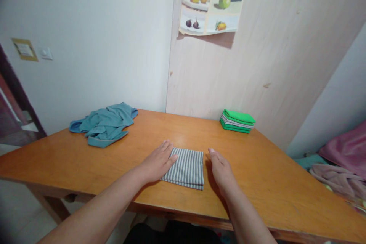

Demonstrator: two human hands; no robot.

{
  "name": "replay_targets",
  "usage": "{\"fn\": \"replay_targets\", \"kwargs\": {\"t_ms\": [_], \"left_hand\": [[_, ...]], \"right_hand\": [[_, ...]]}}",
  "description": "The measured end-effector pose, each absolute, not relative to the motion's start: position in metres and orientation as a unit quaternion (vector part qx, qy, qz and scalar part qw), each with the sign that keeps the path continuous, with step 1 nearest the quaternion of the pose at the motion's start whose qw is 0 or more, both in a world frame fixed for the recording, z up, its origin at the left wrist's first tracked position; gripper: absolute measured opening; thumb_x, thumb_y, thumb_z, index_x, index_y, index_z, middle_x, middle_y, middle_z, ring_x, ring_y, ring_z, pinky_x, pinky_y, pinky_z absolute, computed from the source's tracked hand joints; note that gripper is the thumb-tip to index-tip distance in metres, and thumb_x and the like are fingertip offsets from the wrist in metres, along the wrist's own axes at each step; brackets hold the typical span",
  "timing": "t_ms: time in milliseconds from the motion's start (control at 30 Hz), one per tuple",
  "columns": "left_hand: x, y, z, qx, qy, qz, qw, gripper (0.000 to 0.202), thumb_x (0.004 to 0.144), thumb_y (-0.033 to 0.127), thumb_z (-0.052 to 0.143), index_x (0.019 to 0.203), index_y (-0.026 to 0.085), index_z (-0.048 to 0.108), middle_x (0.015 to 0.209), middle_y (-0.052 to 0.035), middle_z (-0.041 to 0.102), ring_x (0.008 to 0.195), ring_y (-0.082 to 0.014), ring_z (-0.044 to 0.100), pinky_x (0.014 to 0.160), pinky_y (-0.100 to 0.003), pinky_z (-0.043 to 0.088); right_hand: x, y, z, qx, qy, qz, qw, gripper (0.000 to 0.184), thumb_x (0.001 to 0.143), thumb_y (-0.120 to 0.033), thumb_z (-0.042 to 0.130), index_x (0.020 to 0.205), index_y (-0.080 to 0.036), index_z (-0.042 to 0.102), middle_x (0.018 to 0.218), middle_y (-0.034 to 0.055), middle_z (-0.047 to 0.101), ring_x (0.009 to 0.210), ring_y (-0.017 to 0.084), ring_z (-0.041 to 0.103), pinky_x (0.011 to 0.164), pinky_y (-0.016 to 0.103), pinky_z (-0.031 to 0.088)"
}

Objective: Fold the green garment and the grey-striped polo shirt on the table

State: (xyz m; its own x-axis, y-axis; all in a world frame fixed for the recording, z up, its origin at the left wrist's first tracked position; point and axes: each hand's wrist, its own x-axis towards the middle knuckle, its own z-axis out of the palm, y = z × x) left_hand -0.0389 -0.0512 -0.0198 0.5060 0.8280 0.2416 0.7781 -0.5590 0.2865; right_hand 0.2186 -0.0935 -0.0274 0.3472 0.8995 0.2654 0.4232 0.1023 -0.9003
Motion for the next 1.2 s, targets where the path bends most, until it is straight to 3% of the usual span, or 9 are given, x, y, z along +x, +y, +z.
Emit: {"fn": "replay_targets", "kwargs": {"t_ms": [267, 433, 567, 700, 833, 1067, 1200], "left_hand": [[-0.038, -0.052, -0.017, 0.870, 0.467, 0.156, 0.027, 0.075, 0.099, 0.061, 0.023, 0.145, 0.005, 0.041, 0.154, -0.0224, 0.038, 0.145, -0.0312, 0.032, 0.120, -0.042, 0.023], [-0.039, -0.052, -0.014, 0.873, 0.466, 0.141, 0.011, 0.077, 0.099, 0.064, 0.020, 0.145, 0.005, 0.041, 0.153, -0.0224, 0.039, 0.145, -0.0320, 0.033, 0.118, -0.045, 0.025], [-0.039, -0.053, -0.007, 0.871, 0.478, 0.110, 0.006, 0.082, 0.096, 0.069, 0.019, 0.147, 0.008, 0.040, 0.155, -0.0208, 0.036, 0.146, -0.0338, 0.029, 0.117, -0.052, 0.024], [-0.030, -0.054, 0.004, 0.865, 0.491, 0.095, -0.023, 0.086, 0.094, 0.072, 0.018, 0.147, 0.009, 0.043, 0.156, -0.0208, 0.034, 0.148, -0.0360, 0.024, 0.117, -0.062, 0.014], [-0.007, -0.056, 0.015, 0.876, 0.464, 0.121, -0.059, 0.085, 0.095, 0.071, 0.014, 0.149, 0.011, 0.041, 0.158, -0.0177, 0.032, 0.150, -0.0312, 0.020, 0.120, -0.058, 0.007], [0.008, -0.058, 0.009, 0.912, 0.399, 0.086, -0.047, 0.084, 0.095, 0.072, 0.013, 0.155, 0.015, 0.030, 0.161, -0.0118, 0.023, 0.151, -0.0278, 0.017, 0.120, -0.058, 0.008], [-0.003, -0.059, -0.002, 0.916, 0.390, 0.075, -0.054, 0.084, 0.095, 0.073, 0.015, 0.157, 0.017, 0.027, 0.162, -0.0105, 0.022, 0.151, -0.0262, 0.017, 0.122, -0.052, 0.009]], "right_hand": [[0.223, -0.089, -0.032, -0.591, -0.447, 0.327, 0.586, 0.050, 0.088, -0.056, 0.054, 0.116, -0.019, 0.071, 0.137, 0.0095, 0.062, 0.132, 0.024, 0.053, 0.117, 0.043, 0.031], [0.219, -0.091, -0.033, -0.589, -0.464, 0.302, 0.588, 0.052, 0.088, -0.056, 0.051, 0.116, -0.018, 0.072, 0.134, 0.0108, 0.064, 0.130, 0.024, 0.054, 0.117, 0.042, 0.032], [0.214, -0.094, -0.033, -0.597, -0.479, 0.273, 0.583, 0.052, 0.088, -0.057, 0.050, 0.116, -0.019, 0.073, 0.133, 0.0103, 0.065, 0.131, 0.025, 0.053, 0.117, 0.044, 0.031], [0.211, -0.095, -0.029, -0.586, -0.471, 0.277, 0.599, 0.056, 0.089, -0.058, 0.049, 0.117, -0.015, 0.072, 0.134, 0.0123, 0.063, 0.130, 0.025, 0.054, 0.116, 0.042, 0.033], [0.209, -0.094, -0.027, -0.577, -0.459, 0.285, 0.612, 0.059, 0.087, -0.061, 0.049, 0.116, -0.014, 0.072, 0.133, 0.0133, 0.064, 0.129, 0.026, 0.055, 0.116, 0.043, 0.033], [0.210, -0.092, -0.031, -0.559, -0.468, 0.293, 0.619, 0.060, 0.088, -0.064, 0.049, 0.115, -0.016, 0.073, 0.132, 0.0135, 0.065, 0.128, 0.026, 0.057, 0.115, 0.042, 0.034], [0.210, -0.094, -0.029, -0.564, -0.482, 0.286, 0.607, 0.062, 0.089, -0.066, 0.047, 0.115, -0.016, 0.073, 0.129, 0.0137, 0.066, 0.124, 0.026, 0.059, 0.112, 0.042, 0.038]]}}
